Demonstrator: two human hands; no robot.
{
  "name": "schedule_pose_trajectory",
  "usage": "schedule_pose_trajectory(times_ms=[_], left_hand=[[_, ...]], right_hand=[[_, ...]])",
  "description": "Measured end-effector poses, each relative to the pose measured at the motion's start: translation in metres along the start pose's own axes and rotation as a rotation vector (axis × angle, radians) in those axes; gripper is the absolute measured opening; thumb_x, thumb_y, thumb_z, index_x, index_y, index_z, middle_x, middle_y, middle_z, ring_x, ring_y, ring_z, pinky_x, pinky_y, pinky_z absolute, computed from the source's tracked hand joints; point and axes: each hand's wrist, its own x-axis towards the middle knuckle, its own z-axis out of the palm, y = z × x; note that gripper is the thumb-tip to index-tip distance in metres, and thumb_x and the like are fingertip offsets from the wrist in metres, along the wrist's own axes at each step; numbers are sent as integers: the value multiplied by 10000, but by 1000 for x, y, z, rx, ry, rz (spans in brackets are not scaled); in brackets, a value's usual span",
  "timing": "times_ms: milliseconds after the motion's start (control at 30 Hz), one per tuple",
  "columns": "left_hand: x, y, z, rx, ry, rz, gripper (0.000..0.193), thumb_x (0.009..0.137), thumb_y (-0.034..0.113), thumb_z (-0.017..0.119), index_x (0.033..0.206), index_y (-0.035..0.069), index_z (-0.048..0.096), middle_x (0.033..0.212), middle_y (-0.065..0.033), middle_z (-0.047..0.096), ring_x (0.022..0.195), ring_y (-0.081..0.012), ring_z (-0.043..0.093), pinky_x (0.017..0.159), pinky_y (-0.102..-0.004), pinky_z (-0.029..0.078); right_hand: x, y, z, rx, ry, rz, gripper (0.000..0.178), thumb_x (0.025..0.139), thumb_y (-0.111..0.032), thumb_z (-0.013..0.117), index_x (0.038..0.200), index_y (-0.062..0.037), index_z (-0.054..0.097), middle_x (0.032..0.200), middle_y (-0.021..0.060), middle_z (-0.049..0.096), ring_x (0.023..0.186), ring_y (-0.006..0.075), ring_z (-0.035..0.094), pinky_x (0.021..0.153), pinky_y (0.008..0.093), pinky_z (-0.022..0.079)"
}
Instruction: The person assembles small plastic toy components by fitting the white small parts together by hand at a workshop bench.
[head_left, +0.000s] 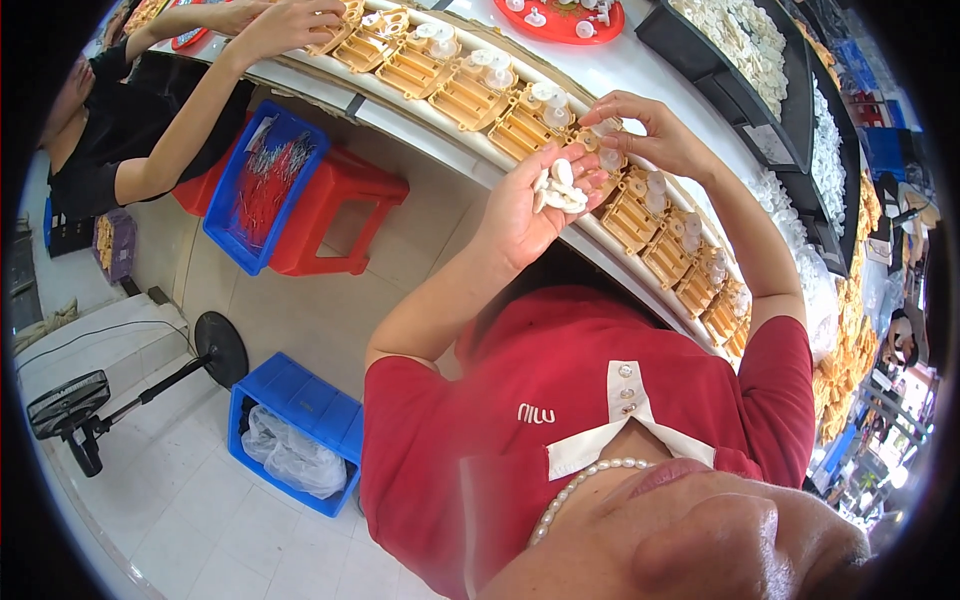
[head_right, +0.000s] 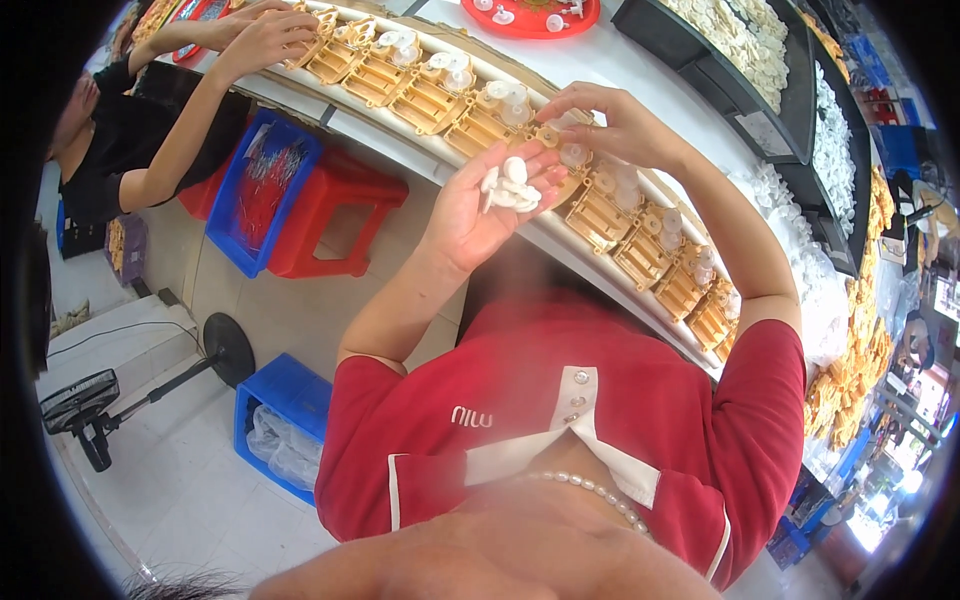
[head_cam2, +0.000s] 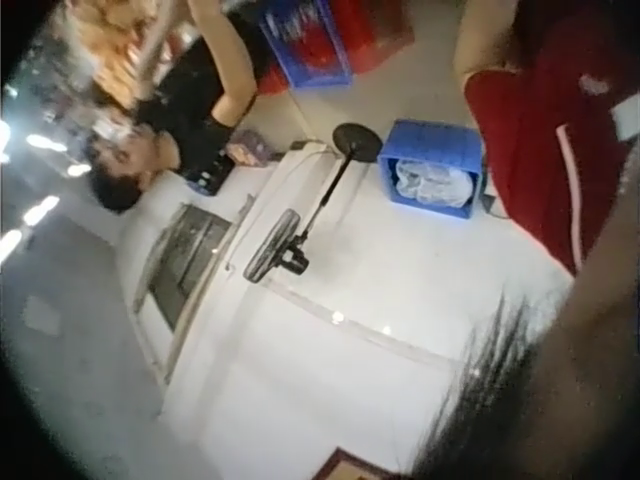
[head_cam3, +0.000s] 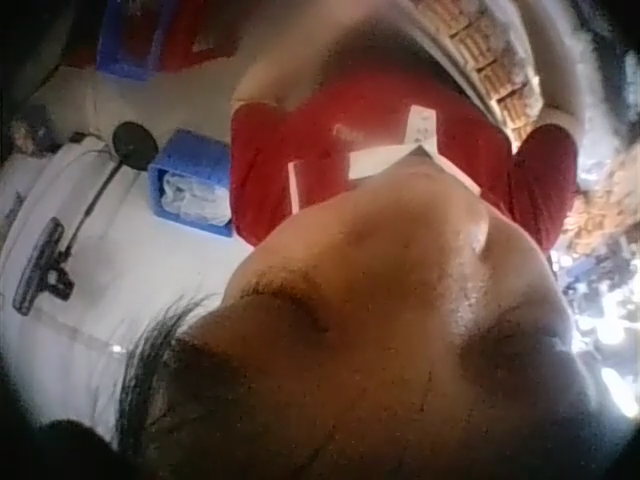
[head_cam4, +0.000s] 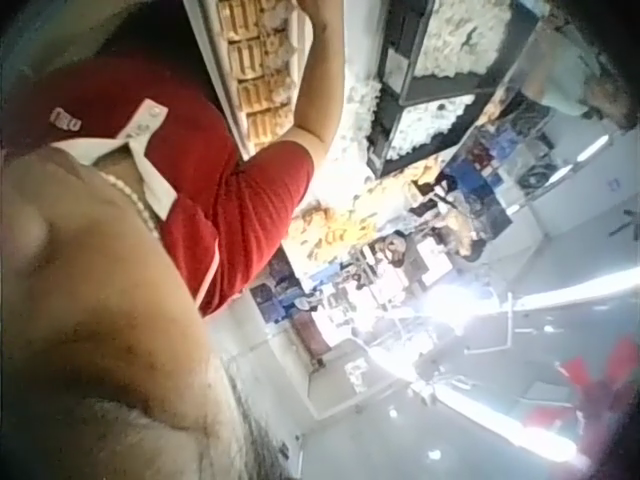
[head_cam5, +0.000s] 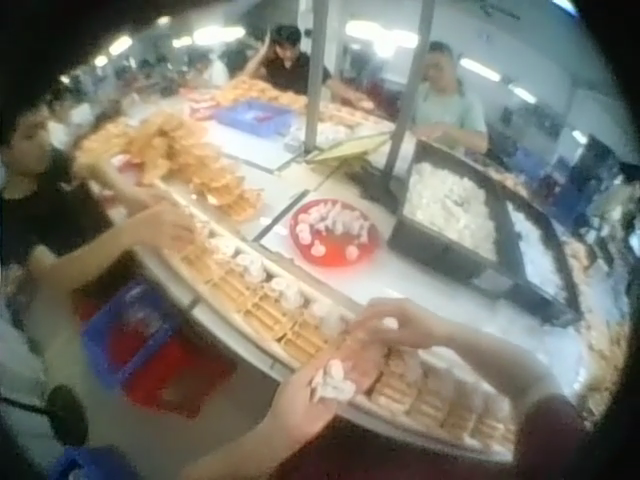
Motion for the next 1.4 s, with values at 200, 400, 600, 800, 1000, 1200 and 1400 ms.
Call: schedule_pose_trajectory(times_ms=[200,400,600,800,1000,1200,1400], left_hand=[[-2,2,-5,2,11,6,482,943,253,450,1271,-87,356,1240,-210,463,1137,-329,493,967,-432,418],[-3,1,-6,17,15,10,477,942,251,453,1266,-86,361,1235,-207,466,1128,-326,500,965,-432,420],[-5,-5,-3,12,22,16,471,942,248,454,1262,-86,363,1229,-205,469,1116,-329,506,954,-437,429],[-6,-10,-4,-2,13,18,465,944,242,450,1262,-85,362,1231,-207,471,1113,-328,508,948,-438,434],[-4,-16,-3,-2,-4,10,462,946,247,448,1262,-79,366,1244,-209,474,1121,-324,505,950,-441,430],[-3,-22,6,13,16,0,398,965,292,394,1195,-31,427,1120,-159,558,1011,-264,576,873,-411,479],[16,-42,7,-85,-125,-75,389,981,312,332,1207,14,437,1134,-119,557,1041,-248,553,886,-435,461]], right_hand=[[2,1,0,2,-8,-4,249,847,-130,620,1086,-59,618,1069,67,587,1036,182,531,920,316,403],[1,2,0,-29,-13,8,244,847,-120,617,1083,-60,617,1075,70,588,1030,180,535,917,315,406],[-1,-2,-2,-92,-13,-51,253,826,-120,637,1070,-55,621,1033,71,590,994,194,545,887,321,417],[-3,-4,-1,-128,2,-89,254,783,-65,651,1036,-55,636,967,74,617,910,198,572,833,321,439],[-8,-6,0,-335,37,3,281,721,-163,726,971,-60,651,894,80,624,862,239,573,773,343,445],[-21,-18,1,-546,255,-216,303,714,-196,728,978,-71,648,910,73,613,920,237,556,800,356,437],[-48,-41,10,-421,95,-415,308,678,-70,735,975,-73,654,968,35,622,980,257,532,842,363,447]])
